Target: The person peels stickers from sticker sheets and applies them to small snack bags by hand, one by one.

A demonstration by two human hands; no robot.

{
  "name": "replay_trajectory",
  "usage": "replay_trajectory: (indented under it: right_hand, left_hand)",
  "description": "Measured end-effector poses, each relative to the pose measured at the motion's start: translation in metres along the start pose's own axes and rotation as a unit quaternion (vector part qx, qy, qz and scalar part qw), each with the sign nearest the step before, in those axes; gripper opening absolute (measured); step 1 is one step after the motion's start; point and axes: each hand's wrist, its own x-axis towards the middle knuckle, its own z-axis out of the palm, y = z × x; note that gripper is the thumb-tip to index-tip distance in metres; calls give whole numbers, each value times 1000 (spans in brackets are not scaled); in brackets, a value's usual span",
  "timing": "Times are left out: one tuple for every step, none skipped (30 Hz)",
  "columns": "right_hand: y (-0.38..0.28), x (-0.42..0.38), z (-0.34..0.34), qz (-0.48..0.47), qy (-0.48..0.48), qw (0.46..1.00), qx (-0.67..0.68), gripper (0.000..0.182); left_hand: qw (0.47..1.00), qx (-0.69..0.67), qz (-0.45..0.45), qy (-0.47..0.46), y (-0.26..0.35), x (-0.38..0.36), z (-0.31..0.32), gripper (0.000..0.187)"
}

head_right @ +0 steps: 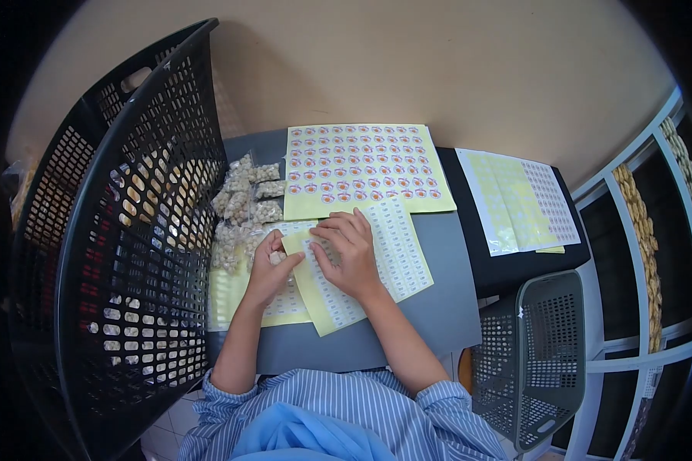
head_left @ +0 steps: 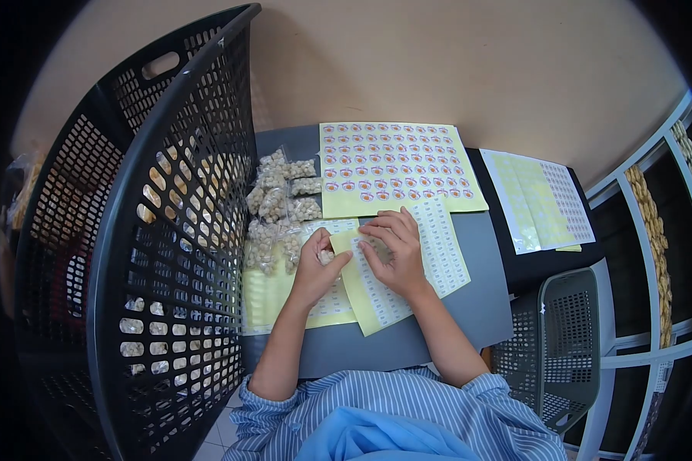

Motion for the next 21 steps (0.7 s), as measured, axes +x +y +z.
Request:
replay_trajectory:
  right_hand:
    - [0, 0, 0, 0, 0, 1000, 1, 17]
    - [-1, 0, 0, -1, 1, 1000, -4, 16]
    - [-1, 0, 0, -1, 2, 1000, -9, 15]
    - [-1, 0, 1, -1, 2, 1000, -9, 15]
    - [-1, 0, 1, -6, 5, 1000, -8, 13]
    - [-1, 0, 0, -10, 7, 1000, -8, 12]
    - [0, 0, 1, -10, 8, 1000, -8, 12]
    - [1, 0, 2, -10, 10, 1000, -2, 11]
    - [1, 0, 2, -10, 13, 1000, 3, 10]
    - [2, 0, 2, -10, 13, 1000, 3, 10]
    - [2, 1, 2, -3, 13, 1000, 10, 9]
    - [2, 1, 2, 4, 14, 1000, 15, 8]
    - [3, 1, 3, 3, 14, 1000, 15, 8]
    - [5, 0, 4, 58, 0, 997, 43, 7]
    - [8, -1, 5, 112, -15, 991, 71, 7]
    - [13, -2, 5, 112, -15, 991, 71, 7]
    - [17, -4, 7, 140, -26, 988, 61, 6]
    - [21, -6, 8, 169, -37, 984, 51, 6]
    - [22, -7, 8, 169, -37, 984, 51, 6]
    - [24, -8, 9, 193, -48, 978, 56, 7]
    - [24, -8, 9, 216, -60, 973, 61, 7]
  left_hand:
    - [1000, 6, 12, -4, 1, 0, 0, 21]
    - [1000, 12, 23, -8, 2, 0, 0, 20]
    - [1000, 12, 23, -8, 0, 0, -1, 20]
    - [999, 15, 25, -13, -4, 1, -2, 20]
    - [999, 19, 27, -19, -7, 2, -3, 21]
    - [999, 19, 26, -19, -8, 2, -3, 21]
    - [999, 28, 26, -20, -9, 3, -4, 21]
    - [999, 37, 26, -21, -9, 3, -4, 22]
    - [999, 37, 27, -21, -11, 3, -4, 22]
    - [999, 41, 30, -19, -12, 4, -4, 24]
    - [998, 45, 32, -16, -13, 4, -3, 25]
    - [998, 45, 33, -16, -12, 4, -2, 25]
    - [997, 65, 42, -10, -10, 4, 0, 32]
    - [995, 85, 51, -3, -7, 3, 1, 39]
    - [995, 85, 52, -3, -5, 3, 1, 39]
    - [995, 70, 57, 31, -3, 1, 0, 40]
    - [994, 56, 62, 65, -2, 0, -1, 42]
    - [994, 57, 61, 65, -7, 1, -7, 42]
    - [997, -24, 57, 41, -12, 4, -15, 42]
    - [993, -106, 52, 17, -16, 6, -19, 42]
    - [993, -106, 52, 18, -20, 7, -20, 42]
